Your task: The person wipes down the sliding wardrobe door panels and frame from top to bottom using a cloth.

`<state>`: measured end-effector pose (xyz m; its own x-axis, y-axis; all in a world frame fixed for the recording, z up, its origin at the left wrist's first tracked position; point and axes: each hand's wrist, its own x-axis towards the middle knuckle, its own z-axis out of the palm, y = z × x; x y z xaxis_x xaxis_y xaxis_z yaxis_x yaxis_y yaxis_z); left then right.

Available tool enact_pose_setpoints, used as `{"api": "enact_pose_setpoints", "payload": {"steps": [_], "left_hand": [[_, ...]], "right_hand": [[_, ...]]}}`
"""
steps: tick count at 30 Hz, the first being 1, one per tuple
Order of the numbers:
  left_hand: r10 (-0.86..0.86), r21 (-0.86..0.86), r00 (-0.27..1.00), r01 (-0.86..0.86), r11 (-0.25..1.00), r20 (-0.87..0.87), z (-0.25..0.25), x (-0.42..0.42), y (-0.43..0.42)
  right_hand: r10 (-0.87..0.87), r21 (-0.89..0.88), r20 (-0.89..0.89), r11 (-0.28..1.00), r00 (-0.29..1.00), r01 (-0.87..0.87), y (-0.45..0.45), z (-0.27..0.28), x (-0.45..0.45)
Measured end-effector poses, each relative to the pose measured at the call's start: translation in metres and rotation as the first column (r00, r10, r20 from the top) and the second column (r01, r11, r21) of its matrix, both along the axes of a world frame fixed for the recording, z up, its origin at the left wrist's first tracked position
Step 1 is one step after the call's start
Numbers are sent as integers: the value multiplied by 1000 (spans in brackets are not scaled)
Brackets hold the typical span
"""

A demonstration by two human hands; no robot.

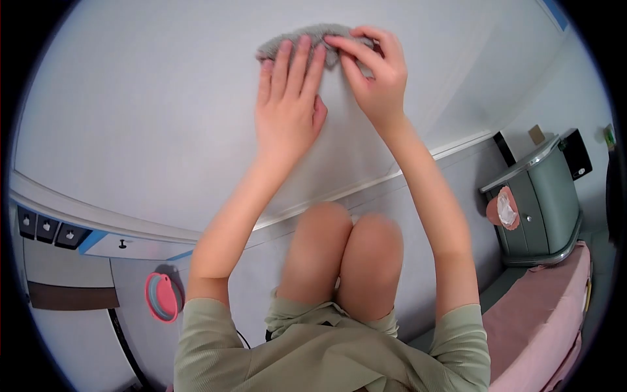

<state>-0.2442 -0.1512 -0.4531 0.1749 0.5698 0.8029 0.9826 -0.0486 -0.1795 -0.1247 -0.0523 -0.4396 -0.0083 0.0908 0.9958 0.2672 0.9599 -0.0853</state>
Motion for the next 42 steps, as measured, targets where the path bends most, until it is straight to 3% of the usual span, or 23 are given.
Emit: {"api": "enact_pose_setpoints", "payload": {"steps": [3, 10, 13, 16, 19, 22, 24, 27, 31, 36, 38, 40, 42], "left_hand": [[68, 40, 997, -67, 997, -23, -5, -19, -10], [61, -347, 998, -55, 936, 5, -130, -54, -52], [71, -472, 997, -74, 879, -25, -195, -59, -66], [79, -507, 997, -79, 858, -21, -216, -56, -73], [106, -475, 993, -67, 877, 56, -204, -54, -73], [117, -314, 980, -62, 948, 160, -158, -62, -68], [127, -177, 972, -92, 980, 196, -107, -67, -68], [177, -19, 968, -177, 984, 179, -44, -75, -68], [214, -11, 955, -217, 976, 203, -46, -90, -79], [335, -96, 907, -321, 942, 255, -148, -109, -96], [392, -232, 891, -341, 911, 228, -200, -113, -107], [338, -300, 902, -256, 919, 268, -242, -113, -121], [302, -324, 909, -205, 924, 286, -248, -112, -128]], "right_hand": [[-1, 45, 1, 999, 1000, 1, -11, 2, -23], [-39, 172, 366, 985, 930, -27, -23, -116, -26], [20, 136, 653, 980, 757, -143, -25, -151, -18], [-24, 170, 777, 970, 629, -173, -28, -164, -19], [47, 44, 782, 991, 621, -130, -34, -153, -25], [-2, 108, 569, 991, 822, -73, -44, -102, -40], [62, 130, 394, 984, 917, -122, -50, -53, -62], [122, 124, 236, 980, 964, -155, -65, -1, -94], [141, 207, 174, 962, 975, -176, -75, -7, -125], [152, 210, 466, 938, 872, -276, -89, -77, -131], [114, 219, 628, 923, 770, -316, -94, -110, -127], [31, 284, 742, 891, 669, -355, -89, -143, -131], [7, 278, 801, 881, 598, -383, -90, -153, -132]]}}
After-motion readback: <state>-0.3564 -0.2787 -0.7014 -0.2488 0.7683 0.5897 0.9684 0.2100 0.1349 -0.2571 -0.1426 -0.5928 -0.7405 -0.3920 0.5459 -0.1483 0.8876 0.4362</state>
